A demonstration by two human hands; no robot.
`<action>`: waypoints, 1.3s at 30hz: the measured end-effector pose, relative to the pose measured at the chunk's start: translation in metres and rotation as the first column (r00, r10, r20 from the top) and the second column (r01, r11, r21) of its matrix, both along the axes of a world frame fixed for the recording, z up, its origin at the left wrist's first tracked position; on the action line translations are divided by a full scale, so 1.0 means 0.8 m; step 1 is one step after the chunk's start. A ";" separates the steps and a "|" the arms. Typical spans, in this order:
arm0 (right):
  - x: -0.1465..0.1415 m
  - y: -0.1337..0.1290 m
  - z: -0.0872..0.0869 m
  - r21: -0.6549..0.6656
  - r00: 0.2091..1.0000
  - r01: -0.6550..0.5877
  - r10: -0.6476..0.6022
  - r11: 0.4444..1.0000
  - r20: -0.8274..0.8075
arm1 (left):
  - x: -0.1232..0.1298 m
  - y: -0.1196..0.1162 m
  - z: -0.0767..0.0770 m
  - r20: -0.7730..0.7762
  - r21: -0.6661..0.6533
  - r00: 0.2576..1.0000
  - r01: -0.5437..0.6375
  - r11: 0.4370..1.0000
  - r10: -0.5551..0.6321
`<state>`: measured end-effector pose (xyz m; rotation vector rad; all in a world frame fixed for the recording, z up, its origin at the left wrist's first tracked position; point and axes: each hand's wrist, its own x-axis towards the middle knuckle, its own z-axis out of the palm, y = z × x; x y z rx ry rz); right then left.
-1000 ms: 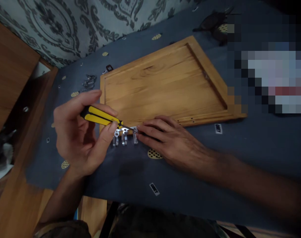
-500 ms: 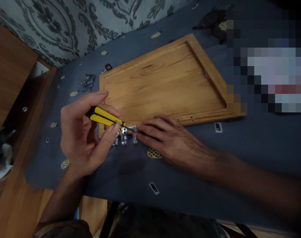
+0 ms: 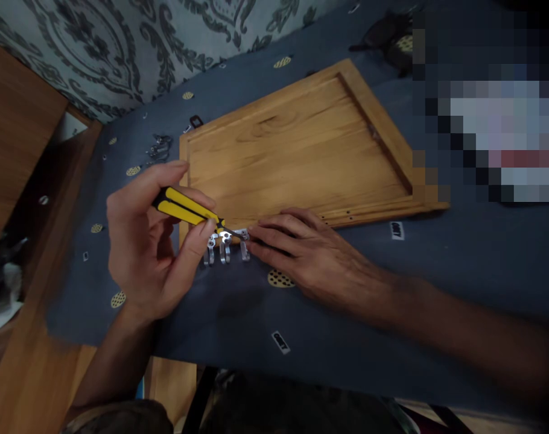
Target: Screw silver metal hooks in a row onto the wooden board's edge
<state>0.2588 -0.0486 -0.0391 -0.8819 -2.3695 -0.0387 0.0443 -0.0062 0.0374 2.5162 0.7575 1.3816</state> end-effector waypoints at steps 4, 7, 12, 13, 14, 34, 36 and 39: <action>0.000 -0.001 0.001 -0.031 1.000 0.000 0.001 1.000 0.021 | 0.000 0.000 -0.002 0.015 -0.038 1.000 -0.023 0.999 0.024; 0.000 -0.001 0.002 -0.036 1.000 -0.005 0.006 0.999 0.011 | 0.000 0.001 -0.002 0.032 -0.018 0.999 0.020 1.000 -0.019; 0.000 -0.001 0.001 -0.028 1.000 -0.010 0.010 1.000 -0.005 | 0.002 -0.010 0.001 0.070 -0.153 0.997 -0.028 0.988 0.039; 0.000 -0.001 0.001 -0.031 1.000 -0.008 0.008 0.999 -0.002 | 0.003 -0.013 0.001 0.071 -0.201 0.995 -0.051 0.978 0.067; 0.000 -0.001 0.001 -0.033 1.000 -0.007 0.007 0.999 0.002 | 0.005 -0.016 0.001 0.072 -0.238 0.994 -0.065 0.969 0.085; 0.000 0.000 -0.002 0.006 1.000 -0.017 0.017 1.000 -0.007 | -0.014 0.016 0.014 -0.081 -0.045 0.957 0.278 0.960 -0.280; 0.000 0.000 -0.003 0.009 1.000 -0.013 0.013 1.000 -0.004 | -0.012 0.015 0.009 -0.063 -0.003 0.970 0.237 0.972 -0.236; 0.000 0.000 -0.003 -0.011 1.000 0.000 0.000 1.000 0.014 | -0.007 0.013 0.003 0.003 0.077 0.993 0.121 0.990 -0.122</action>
